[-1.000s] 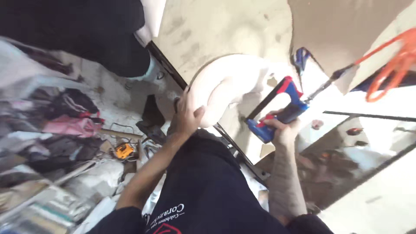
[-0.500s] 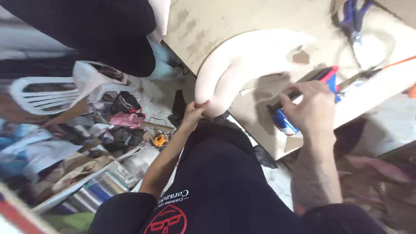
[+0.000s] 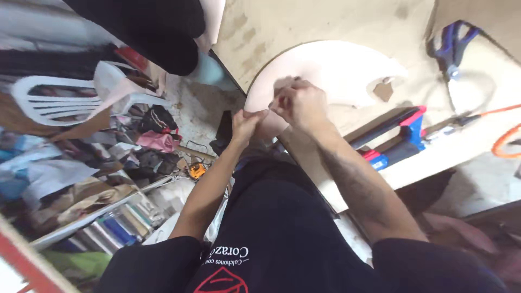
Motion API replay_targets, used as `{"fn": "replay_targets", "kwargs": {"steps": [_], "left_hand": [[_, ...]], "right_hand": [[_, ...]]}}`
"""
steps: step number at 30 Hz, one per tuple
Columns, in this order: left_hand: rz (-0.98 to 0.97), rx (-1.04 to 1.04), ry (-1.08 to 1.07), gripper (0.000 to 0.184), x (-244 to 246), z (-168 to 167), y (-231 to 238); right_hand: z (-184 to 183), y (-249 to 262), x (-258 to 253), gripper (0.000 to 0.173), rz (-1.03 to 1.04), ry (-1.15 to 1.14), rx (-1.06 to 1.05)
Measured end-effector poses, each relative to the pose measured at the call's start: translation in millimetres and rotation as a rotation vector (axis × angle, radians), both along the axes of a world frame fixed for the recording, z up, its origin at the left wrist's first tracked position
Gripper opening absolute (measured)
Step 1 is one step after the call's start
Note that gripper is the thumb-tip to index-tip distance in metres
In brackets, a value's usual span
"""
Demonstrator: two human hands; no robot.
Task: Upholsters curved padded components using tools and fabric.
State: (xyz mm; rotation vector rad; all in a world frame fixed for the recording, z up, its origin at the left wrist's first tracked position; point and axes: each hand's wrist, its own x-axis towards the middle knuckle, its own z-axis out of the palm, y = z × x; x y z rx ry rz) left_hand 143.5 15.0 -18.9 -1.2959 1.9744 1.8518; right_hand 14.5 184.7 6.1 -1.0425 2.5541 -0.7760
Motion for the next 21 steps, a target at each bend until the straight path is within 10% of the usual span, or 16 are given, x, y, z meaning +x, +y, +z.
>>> {"fn": "replay_targets", "kwargs": {"steps": [7, 21], "left_hand": [[-0.124, -0.150, -0.028, 0.042, 3.6, -7.1, -9.0], [-0.385, -0.059, -0.101, 0.044, 23.0, -2.6, -2.8]], "right_hand": [[17.8, -44.4, -25.8, 0.051, -0.049, -0.202, 0.510], [-6.1, -13.1, -1.3, 0.050, 0.066, -0.043, 0.244]]}}
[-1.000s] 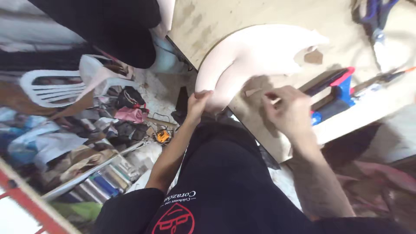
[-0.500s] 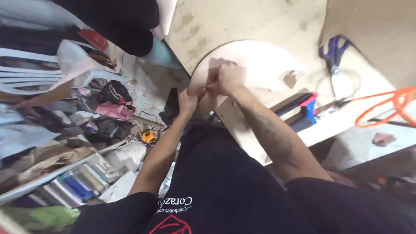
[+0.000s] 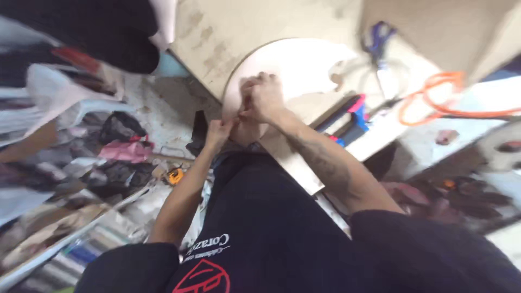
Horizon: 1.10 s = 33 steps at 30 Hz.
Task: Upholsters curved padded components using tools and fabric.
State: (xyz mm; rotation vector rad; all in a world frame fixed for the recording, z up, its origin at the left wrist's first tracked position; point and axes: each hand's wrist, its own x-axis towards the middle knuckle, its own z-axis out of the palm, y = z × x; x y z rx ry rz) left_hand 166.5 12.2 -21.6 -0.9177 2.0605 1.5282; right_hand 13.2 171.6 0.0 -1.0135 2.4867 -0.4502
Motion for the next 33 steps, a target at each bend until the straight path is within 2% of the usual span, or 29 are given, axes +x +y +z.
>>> {"fn": "replay_targets", "kwargs": {"steps": [4, 7, 11, 13, 15, 16, 18, 20, 22, 24, 25, 27, 30, 32, 33], "left_hand": [[-0.047, -0.072, 0.037, 0.049, -9.3, 3.2, 2.1], [0.013, -0.087, 0.056, 0.048, -17.0, -3.1, 5.9], [0.054, -0.063, -0.009, 0.045, -15.9, -1.7, 4.5], [0.041, -0.098, 0.015, 0.041, -20.3, 9.7, 5.4], [0.015, -0.127, -0.005, 0.050, -26.1, 20.0, 8.0], [0.000, -0.144, -0.021, 0.056, -26.5, 20.7, 11.1], [-0.015, -0.161, -0.080, 0.063, -18.2, 16.5, 17.2], [-0.025, -0.164, -0.127, 0.066, -4.2, 13.8, 19.1], [0.028, -0.174, -0.077, 0.066, -0.3, 14.3, 19.8], [0.146, -0.152, 0.033, 0.063, -5.1, 20.7, 15.8], [0.218, -0.090, 0.086, 0.061, -4.9, 29.0, 13.5], [0.316, 0.062, 0.202, 0.059, -8.6, 49.4, 6.9], [0.279, 0.238, 0.359, 0.068, -20.5, 77.6, -2.5], [0.212, 0.209, 0.406, 0.073, -26.1, 90.9, -9.7], [0.186, 0.162, 0.422, 0.072, -30.9, 96.8, -15.5]], "right_hand": [[29.2, 7.3, -5.3, 0.034, 0.006, -0.102, 0.042], [-1.9, 7.9, -3.2, 0.030, -0.054, 0.019, -0.113], [-6.6, -8.4, 2.2, 0.035, -0.125, -0.045, -0.019], [-6.3, 1.0, 1.1, 0.026, -0.114, -0.085, -0.165], [9.7, 39.2, -2.6, 0.016, -0.262, -0.133, -0.501], [26.6, 71.0, -3.5, 0.020, -0.424, -0.109, -0.557], [54.8, 149.5, -21.8, 0.038, -0.719, -0.017, -0.328], [42.5, 223.5, -59.5, 0.054, -0.902, 0.138, -0.121], [26.2, 265.0, -93.5, 0.074, -0.886, 0.171, -0.064], [15.1, 267.9, -118.9, 0.087, -0.753, 0.136, -0.035], [9.7, 261.7, -124.3, 0.088, -0.706, 0.110, -0.021], [2.0, 246.6, -131.4, 0.083, -0.754, 0.070, -0.026], [1.4, 232.8, -140.8, 0.088, -0.901, 0.051, -0.063], [8.5, 231.1, -143.4, 0.099, -0.917, 0.001, -0.094], [12.5, 231.2, -145.5, 0.098, -0.917, -0.003, -0.117]]}}
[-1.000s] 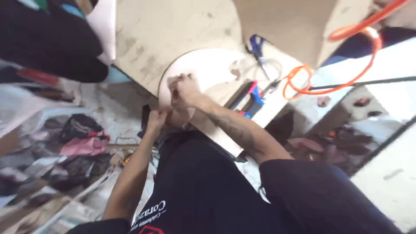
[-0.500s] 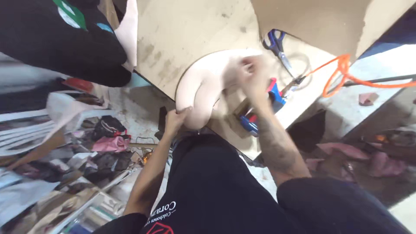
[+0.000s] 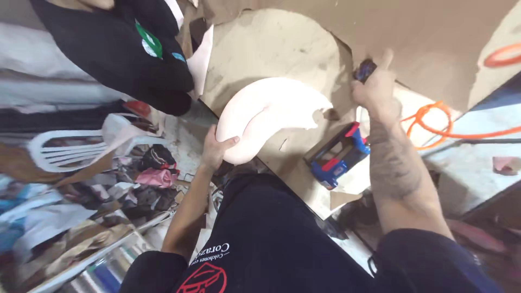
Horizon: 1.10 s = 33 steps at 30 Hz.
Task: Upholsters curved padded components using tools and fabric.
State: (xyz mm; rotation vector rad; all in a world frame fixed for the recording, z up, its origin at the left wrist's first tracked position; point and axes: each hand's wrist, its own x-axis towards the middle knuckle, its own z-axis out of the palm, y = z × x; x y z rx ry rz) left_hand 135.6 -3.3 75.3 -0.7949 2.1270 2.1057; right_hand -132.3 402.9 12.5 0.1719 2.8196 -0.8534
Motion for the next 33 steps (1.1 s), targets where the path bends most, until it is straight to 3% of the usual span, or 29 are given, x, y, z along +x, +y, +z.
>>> {"fn": "replay_targets", "kwargs": {"steps": [5, 6, 8, 11, 13, 16, 19, 23, 28, 31, 33], "left_hand": [[-0.234, -0.230, -0.008, 0.062, -26.0, 43.5, -53.3], [-0.293, -0.286, 0.024, 0.060, -38.3, 59.6, -61.7], [-0.411, -0.419, 0.093, 0.059, -58.9, 96.8, -69.0], [-0.627, -0.685, 0.142, 0.058, -94.7, 162.1, -68.2], [-0.816, -0.804, 0.179, 0.055, -120.5, 200.4, -61.3], [-1.017, -0.823, 0.148, 0.054, -161.2, 225.4, -43.3], [-1.055, -0.731, 0.164, 0.058, -201.0, 192.2, -26.2], [-1.091, -0.878, 0.133, 0.051, -242.2, 89.2, -2.7], [-0.962, -0.700, 0.106, 0.056, -240.5, -32.1, 11.3], [-0.901, -0.709, 0.087, 0.075, -233.3, -61.1, 12.8], [-0.865, -0.763, 0.104, 0.082, -236.2, -70.7, 12.2]], "right_hand": [[-9.8, 18.3, -6.2, 0.071, -0.116, 0.055, -0.015], [-4.4, 23.3, -11.5, 0.067, -0.059, 0.085, -0.001], [3.6, 38.4, -13.2, 0.056, 0.272, 0.157, 0.110], [-0.3, 64.1, -23.5, 0.079, 0.716, 0.155, 0.289], [4.7, 73.5, -22.0, 0.082, 0.795, 0.135, 0.368], [10.0, 84.6, -20.7, 0.055, 0.757, 0.168, 0.377], [4.9, 90.6, -16.4, 0.064, 0.584, 0.107, 0.319], [0.1, 82.2, 16.7, 0.072, 0.182, 0.068, 0.269], [4.5, 67.6, 43.6, 0.075, 0.136, 0.006, 0.322], [37.4, 41.8, 64.7, 0.069, 0.042, -0.094, 0.267], [63.8, 27.7, 104.4, 0.058, -0.098, -0.163, 0.093]]}}
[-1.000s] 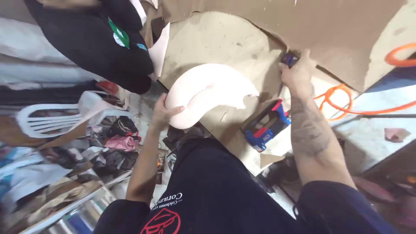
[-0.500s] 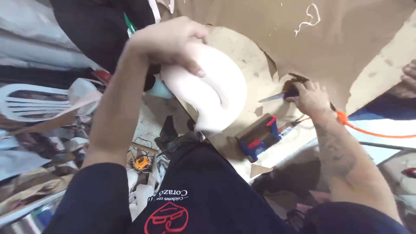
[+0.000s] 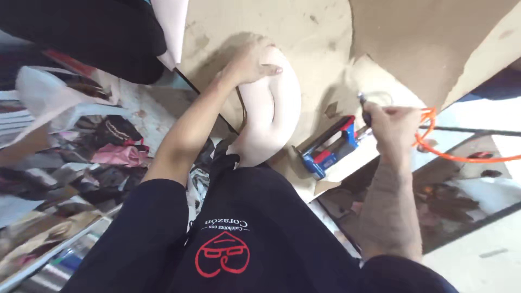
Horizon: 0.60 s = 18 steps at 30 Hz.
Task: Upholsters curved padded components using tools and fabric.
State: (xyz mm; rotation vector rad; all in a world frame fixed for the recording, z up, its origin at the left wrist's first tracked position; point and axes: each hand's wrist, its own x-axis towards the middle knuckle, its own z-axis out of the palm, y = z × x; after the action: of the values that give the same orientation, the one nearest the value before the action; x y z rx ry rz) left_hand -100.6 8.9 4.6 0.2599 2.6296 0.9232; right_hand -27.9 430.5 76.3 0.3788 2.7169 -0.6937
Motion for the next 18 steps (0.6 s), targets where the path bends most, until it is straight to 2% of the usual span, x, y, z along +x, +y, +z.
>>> {"fn": "replay_targets", "kwargs": {"steps": [2, 3, 5, 8, 10, 12, 13, 15, 16, 18], "left_hand": [[-0.019, -0.021, 0.032, 0.087, -6.2, -12.9, 0.6], [-0.025, -0.040, 0.015, 0.090, -7.8, -16.4, 1.4], [-0.031, -0.080, -0.081, 0.095, -12.6, -11.8, 2.1], [-0.054, -0.061, -0.141, 0.101, -21.8, 0.3, -0.3], [-0.082, -0.037, -0.135, 0.104, -24.2, 0.3, -2.8], [-0.090, -0.042, -0.140, 0.106, -24.5, -1.2, -2.5], [-0.084, -0.051, -0.142, 0.107, -24.3, -1.4, -2.7], [-0.067, -0.070, -0.148, 0.104, -22.4, 3.3, -5.5], [-0.056, -0.071, -0.163, 0.102, -19.7, 7.7, -6.5], [-0.031, -0.063, -0.158, 0.099, -13.3, 14.8, -7.9]], "right_hand": [[18.0, -24.6, 48.9, 0.038, -0.088, -0.073, -0.209], [21.6, -39.3, 71.9, 0.032, -0.064, -0.117, -0.261], [12.4, -63.4, 113.2, 0.031, 0.004, -0.227, -0.278], [0.0, -88.2, 145.7, 0.049, 0.035, -0.244, -0.088], [-1.3, -104.9, 152.2, 0.052, 0.006, -0.165, 0.082], [2.4, -112.5, 158.1, 0.051, -0.079, -0.101, 0.114], [9.1, -114.1, 162.3, 0.044, -0.144, -0.099, 0.031], [24.6, -118.1, 175.5, 0.020, -0.329, -0.129, -0.411], [33.5, -122.2, 183.5, 0.020, -0.406, -0.196, -0.637], [41.6, -137.8, 195.0, 0.018, -0.439, -0.337, -0.879]]}}
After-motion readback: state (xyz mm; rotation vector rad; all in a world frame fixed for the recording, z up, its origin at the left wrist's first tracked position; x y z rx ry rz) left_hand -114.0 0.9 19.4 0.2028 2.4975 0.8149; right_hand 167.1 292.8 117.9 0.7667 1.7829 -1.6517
